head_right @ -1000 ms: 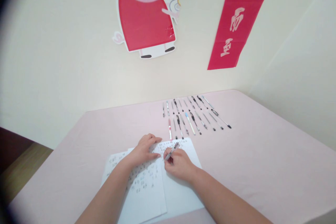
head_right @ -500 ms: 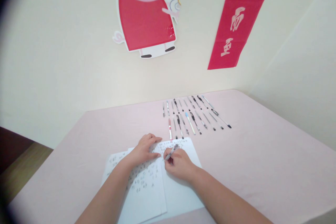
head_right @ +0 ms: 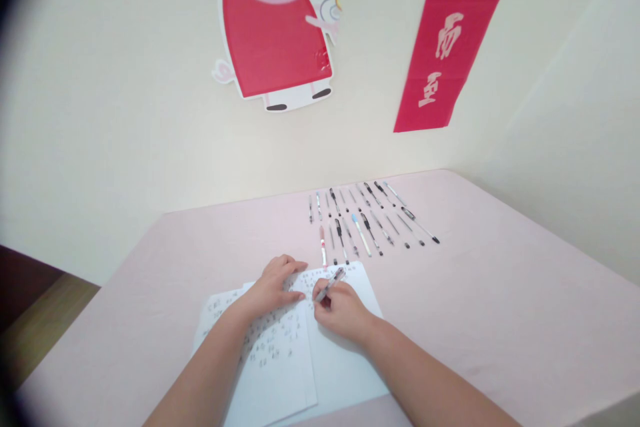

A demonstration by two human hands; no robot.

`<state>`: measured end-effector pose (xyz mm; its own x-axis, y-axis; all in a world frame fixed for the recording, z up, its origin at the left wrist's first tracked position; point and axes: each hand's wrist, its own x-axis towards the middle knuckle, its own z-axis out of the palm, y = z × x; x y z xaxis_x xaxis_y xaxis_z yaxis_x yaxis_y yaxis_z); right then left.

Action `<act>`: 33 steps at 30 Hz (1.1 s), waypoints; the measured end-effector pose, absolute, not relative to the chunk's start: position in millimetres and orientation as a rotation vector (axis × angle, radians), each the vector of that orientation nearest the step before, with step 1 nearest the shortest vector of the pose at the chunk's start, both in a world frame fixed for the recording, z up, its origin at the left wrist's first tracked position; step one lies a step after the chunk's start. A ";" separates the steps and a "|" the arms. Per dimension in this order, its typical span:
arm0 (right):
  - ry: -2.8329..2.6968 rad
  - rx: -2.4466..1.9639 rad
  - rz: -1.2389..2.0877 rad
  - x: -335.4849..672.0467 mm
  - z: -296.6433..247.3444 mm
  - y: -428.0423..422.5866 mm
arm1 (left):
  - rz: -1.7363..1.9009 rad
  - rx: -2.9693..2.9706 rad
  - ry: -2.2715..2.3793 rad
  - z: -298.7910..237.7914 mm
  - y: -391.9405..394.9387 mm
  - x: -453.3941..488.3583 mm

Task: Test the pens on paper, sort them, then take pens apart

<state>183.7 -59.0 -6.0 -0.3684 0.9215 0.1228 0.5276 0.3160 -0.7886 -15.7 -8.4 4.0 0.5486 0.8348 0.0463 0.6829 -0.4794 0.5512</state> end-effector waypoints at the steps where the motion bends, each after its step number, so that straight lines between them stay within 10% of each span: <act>1: -1.990 -1.276 0.910 184.0 -6.8 -58.4 | 0.430 2.313 1.225 3.9 -8.5 -15.8; 33: -1.750 -1.281 0.910 207.3 -4.9 -40.1 | 0.446 2.078 0.829 75.1 -67.2 50.0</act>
